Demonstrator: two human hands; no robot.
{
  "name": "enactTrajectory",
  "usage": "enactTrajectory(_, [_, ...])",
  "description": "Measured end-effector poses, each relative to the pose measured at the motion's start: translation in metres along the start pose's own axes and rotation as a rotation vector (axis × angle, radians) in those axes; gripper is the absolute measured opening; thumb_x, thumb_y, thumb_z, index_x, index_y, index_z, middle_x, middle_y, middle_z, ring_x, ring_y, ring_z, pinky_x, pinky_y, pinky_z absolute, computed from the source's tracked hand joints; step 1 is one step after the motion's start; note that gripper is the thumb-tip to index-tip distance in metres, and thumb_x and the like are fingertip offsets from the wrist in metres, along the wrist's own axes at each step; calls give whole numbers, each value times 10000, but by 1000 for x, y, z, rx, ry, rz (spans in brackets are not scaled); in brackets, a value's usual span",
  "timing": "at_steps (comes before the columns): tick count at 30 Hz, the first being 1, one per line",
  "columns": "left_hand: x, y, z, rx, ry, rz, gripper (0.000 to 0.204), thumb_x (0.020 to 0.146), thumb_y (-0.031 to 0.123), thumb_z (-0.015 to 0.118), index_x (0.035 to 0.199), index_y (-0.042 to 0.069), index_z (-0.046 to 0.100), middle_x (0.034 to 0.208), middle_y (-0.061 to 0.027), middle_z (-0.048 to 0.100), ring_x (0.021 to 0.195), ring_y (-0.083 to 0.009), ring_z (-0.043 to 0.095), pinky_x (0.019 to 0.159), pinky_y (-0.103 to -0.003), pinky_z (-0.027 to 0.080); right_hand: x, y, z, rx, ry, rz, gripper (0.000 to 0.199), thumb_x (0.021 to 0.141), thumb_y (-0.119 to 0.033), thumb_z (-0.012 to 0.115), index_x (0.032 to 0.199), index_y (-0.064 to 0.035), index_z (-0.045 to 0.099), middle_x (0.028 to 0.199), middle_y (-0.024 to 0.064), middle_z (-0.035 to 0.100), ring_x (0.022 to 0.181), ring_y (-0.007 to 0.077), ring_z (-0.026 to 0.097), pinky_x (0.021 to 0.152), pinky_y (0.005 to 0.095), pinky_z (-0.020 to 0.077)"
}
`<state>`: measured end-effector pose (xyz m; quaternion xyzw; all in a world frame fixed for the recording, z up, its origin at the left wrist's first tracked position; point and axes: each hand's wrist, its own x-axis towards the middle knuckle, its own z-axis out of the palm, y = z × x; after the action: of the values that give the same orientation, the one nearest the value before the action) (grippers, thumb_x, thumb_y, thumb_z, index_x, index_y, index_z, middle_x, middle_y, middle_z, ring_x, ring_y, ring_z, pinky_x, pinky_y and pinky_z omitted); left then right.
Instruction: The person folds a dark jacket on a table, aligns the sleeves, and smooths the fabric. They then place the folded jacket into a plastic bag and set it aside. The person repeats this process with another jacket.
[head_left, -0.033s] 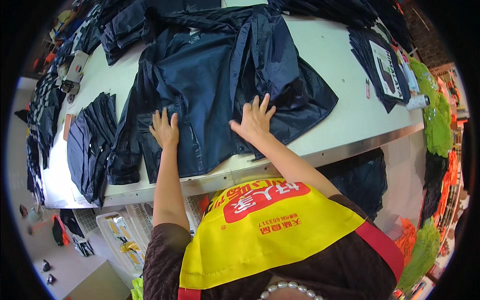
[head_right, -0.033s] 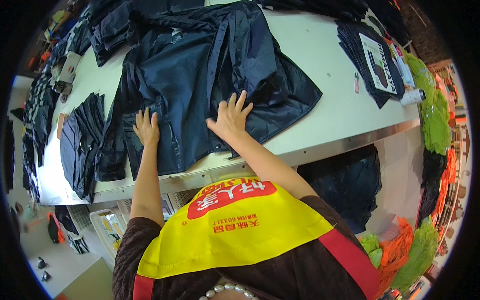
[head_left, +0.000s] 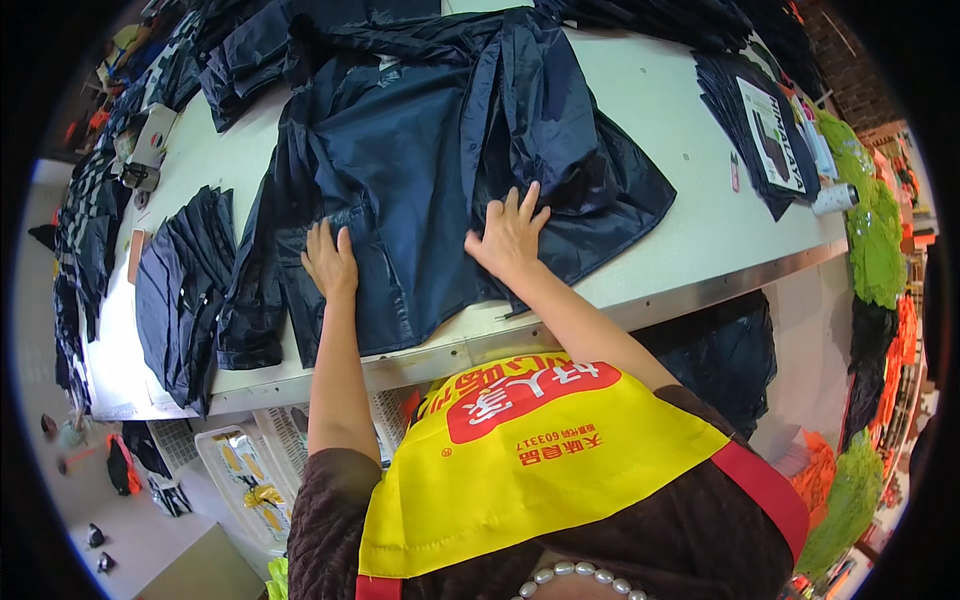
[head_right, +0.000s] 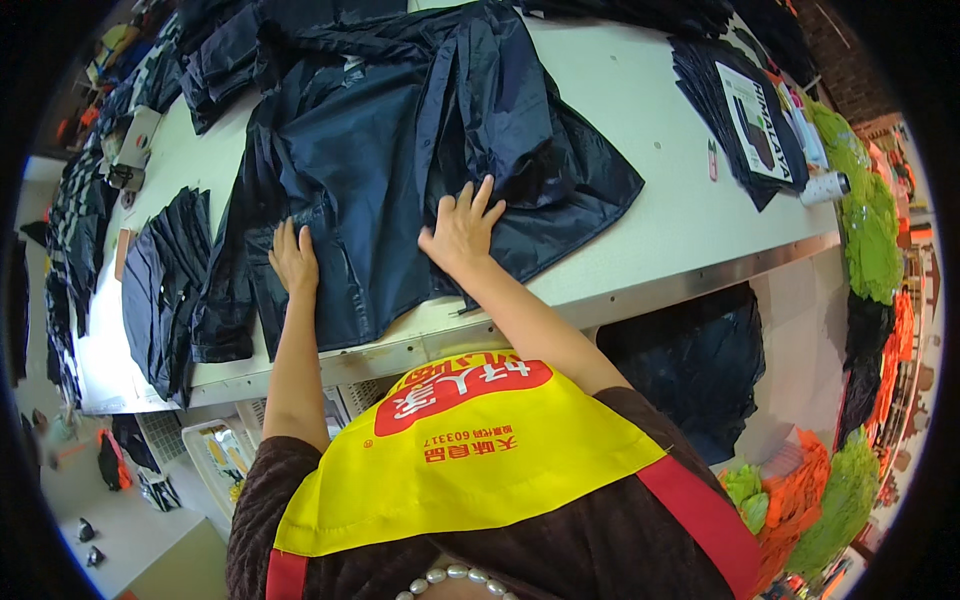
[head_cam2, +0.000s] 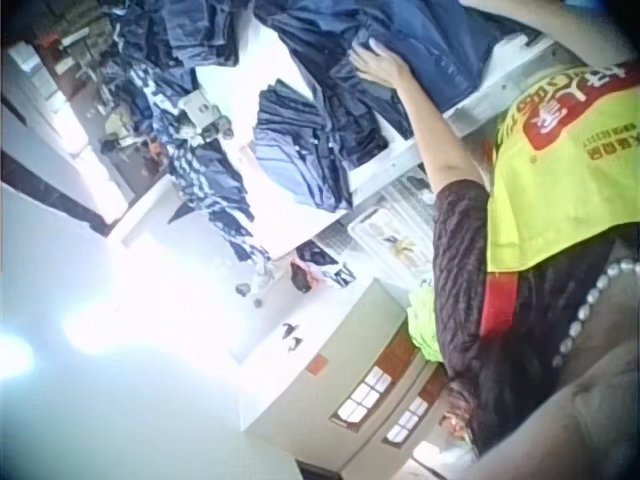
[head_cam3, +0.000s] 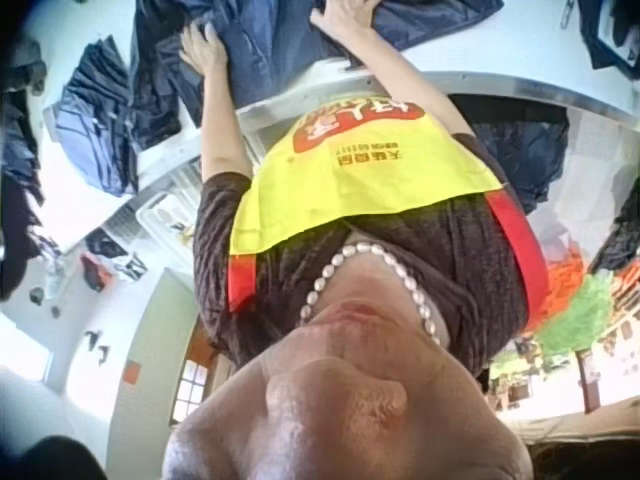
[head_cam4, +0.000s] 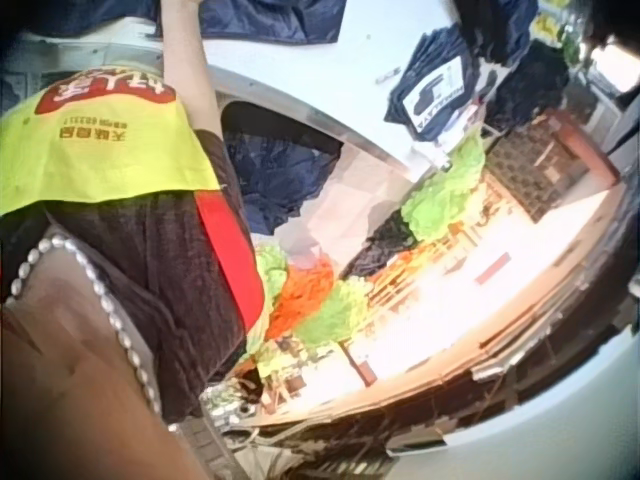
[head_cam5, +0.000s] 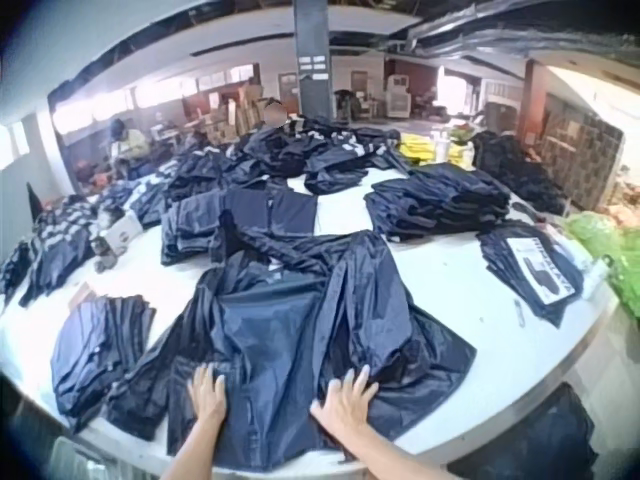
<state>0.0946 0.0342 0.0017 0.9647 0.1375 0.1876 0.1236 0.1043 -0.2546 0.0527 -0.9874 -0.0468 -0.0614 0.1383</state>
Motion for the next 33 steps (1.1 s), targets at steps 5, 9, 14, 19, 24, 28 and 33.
enactTrajectory(5, [-10, -50, -9, 50, 89, 55, 385, 884, 201, 526, 1233, 39, 526, 1297, -152, 512, 1230, -307, 452, 1033, -500, 298, 33, 37, -16, 181, -413, -154, 237, 848, -240, 504, 869, -42, 633, 1025, 165, 597, 1141, 395, 486, 943, 602, 351])
enactTrajectory(9, [0, -106, -24, -111, 95, 44, 347, 879, 136, 500, 1201, 17, 550, 1254, -171, 544, 1212, -329, 465, 1026, -485, 303, 59, 111, -147, 1173, -347, 94, 229, 835, -283, 566, 771, -73, 630, 775, -21, 561, 709, 104, 497, 680, 291, 420])
enactTrajectory(14, [11, -121, -24, -183, -5, 108, 375, 858, 29, 454, 1226, 13, 522, 1288, -196, 503, 1218, -342, 446, 1038, -399, 325, 111, 333, -312, -203, 152, 158, 420, 890, -358, 484, 961, 32, 624, 973, 164, 639, 929, 318, 604, 824, 387, 449])
enactTrajectory(19, [-4, -110, -67, 154, -47, 199, 508, 762, 10, 536, 1268, 23, 482, 1235, -201, 516, 1153, -361, 474, 995, -407, 379, 99, 356, -267, -62, 299, 120, 363, 913, -357, 492, 1030, -35, 612, 995, 202, 628, 952, 345, 601, 806, 409, 459])
enactTrajectory(24, [-49, -103, -92, 366, -38, 151, 352, 777, 91, 579, 1126, 44, 574, 1046, -139, 585, 1009, -328, 531, 851, -421, 432, 16, 361, -155, 60, 217, 735, 724, 758, -479, 679, 1238, 36, 510, 1211, 238, 555, 1139, 327, 539, 961, 378, 413])
enactTrajectory(28, [-43, -103, -95, 367, -66, 161, 167, 891, 195, 532, 925, 53, 612, 884, -146, 607, 872, -327, 582, 731, -446, 443, -20, 426, -86, 643, 383, 1261, 883, 708, -487, 749, 1237, 153, 445, 1210, 251, 550, 1091, 359, 556, 924, 438, 440])
enactTrajectory(33, [57, -142, -110, -605, -255, -437, 218, 853, 250, 564, 772, 52, 606, 724, -76, 606, 662, -256, 560, 623, -394, 414, 18, 420, -112, 1676, 393, 1011, 593, 788, -391, 706, 1230, -30, 543, 1214, 131, 589, 1076, 320, 571, 966, 469, 429])
